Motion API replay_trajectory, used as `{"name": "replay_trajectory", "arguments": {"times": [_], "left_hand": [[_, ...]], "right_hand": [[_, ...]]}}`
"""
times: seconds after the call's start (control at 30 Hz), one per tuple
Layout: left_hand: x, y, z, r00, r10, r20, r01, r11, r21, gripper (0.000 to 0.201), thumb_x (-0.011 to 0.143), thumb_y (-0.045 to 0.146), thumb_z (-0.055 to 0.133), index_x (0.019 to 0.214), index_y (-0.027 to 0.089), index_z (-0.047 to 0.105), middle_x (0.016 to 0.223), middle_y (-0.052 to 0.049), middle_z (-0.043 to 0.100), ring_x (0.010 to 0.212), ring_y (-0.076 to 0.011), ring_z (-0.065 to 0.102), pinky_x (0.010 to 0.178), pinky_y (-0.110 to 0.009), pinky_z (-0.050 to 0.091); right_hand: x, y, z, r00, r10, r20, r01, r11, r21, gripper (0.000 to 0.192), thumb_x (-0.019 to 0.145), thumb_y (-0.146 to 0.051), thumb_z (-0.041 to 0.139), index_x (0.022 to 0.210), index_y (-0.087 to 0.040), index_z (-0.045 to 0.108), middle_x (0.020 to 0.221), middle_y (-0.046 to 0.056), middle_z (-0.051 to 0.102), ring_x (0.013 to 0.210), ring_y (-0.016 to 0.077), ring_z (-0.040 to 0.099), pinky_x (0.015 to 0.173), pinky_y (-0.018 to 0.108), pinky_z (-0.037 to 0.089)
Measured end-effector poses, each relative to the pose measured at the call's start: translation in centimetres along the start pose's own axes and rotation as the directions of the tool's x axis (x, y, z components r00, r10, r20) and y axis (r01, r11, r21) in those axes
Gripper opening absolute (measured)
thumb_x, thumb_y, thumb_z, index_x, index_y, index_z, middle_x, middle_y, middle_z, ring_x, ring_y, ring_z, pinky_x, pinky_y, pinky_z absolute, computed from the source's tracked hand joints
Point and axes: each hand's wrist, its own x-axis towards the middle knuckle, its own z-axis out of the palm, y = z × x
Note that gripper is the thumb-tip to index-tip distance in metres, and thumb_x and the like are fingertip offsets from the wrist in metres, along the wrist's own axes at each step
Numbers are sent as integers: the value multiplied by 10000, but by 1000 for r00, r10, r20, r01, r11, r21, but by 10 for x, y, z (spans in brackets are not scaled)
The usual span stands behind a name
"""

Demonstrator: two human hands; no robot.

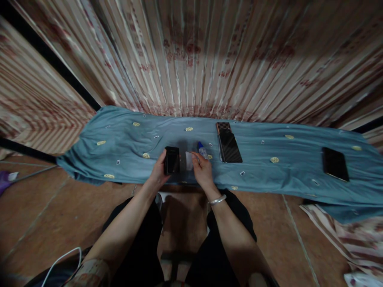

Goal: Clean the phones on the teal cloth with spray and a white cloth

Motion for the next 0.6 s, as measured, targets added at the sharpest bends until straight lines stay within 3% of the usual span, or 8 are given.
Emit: {"name": "replay_trajectory", "arguments": {"times": [0.13, 0.2, 0.3, 0.4, 0.5, 0.6], "left_hand": [[-4, -14, 5, 996, -90, 5, 90, 996, 4, 401, 929, 445, 480, 913, 120, 715, 772, -85, 745, 804, -200, 723, 777, -303, 573], [-6, -20, 8, 994, -111, 2, 111, 994, -4, 403, 931, 451, 472, 948, 130, 715, 799, -84, 752, 864, -211, 723, 820, -319, 568], [-7, -26, 10, 992, -125, -25, 125, 992, -11, 401, 947, 431, 434, 1032, 148, 706, 903, -86, 763, 1003, -226, 698, 923, -357, 537], [-6, -29, 8, 999, -34, 2, 34, 999, -32, 360, 932, 400, 467, 1095, 174, 694, 1073, -76, 745, 1163, -224, 630, 1034, -359, 468], [-1, -30, 2, 997, 71, 38, -68, 995, -67, 319, 922, 375, 483, 1074, 196, 698, 1161, -52, 718, 1250, -201, 570, 1088, -329, 415], [8, -26, -9, 996, 84, -1, -84, 994, -73, 310, 915, 395, 487, 982, 188, 708, 1090, -60, 738, 1224, -212, 589, 1075, -332, 428]], "right_hand": [[3, -9, -1, 991, -95, -93, 89, 994, -69, 426, 956, -465, 399, 1109, -197, 693, 1080, 88, 734, 1054, 248, 656, 969, 433, 486], [1, -13, 3, 983, -167, -81, 153, 976, -156, 440, 977, -443, 359, 1191, -194, 652, 1181, 104, 697, 1142, 243, 619, 1020, 445, 457], [-7, -19, 14, 959, -270, 82, 282, 916, -284, 468, 984, -422, 360, 1338, -178, 546, 1354, 137, 591, 1289, 247, 521, 1106, 478, 384], [-19, -22, 27, 903, -314, 292, 404, 853, -332, 605, 970, -452, 401, 1474, -120, 366, 1516, 179, 404, 1437, 266, 326, 1175, 503, 291], [-29, -24, 36, 869, -312, 384, 449, 824, -345, 689, 974, -451, 389, 1537, -106, 192, 1586, 178, 265, 1497, 258, 156, 1201, 521, 234], [-37, -25, 41, 846, -312, 432, 471, 817, -333, 715, 976, -450, 387, 1550, -113, 127, 1599, 180, 223, 1503, 267, 122, 1202, 543, 224]]}}
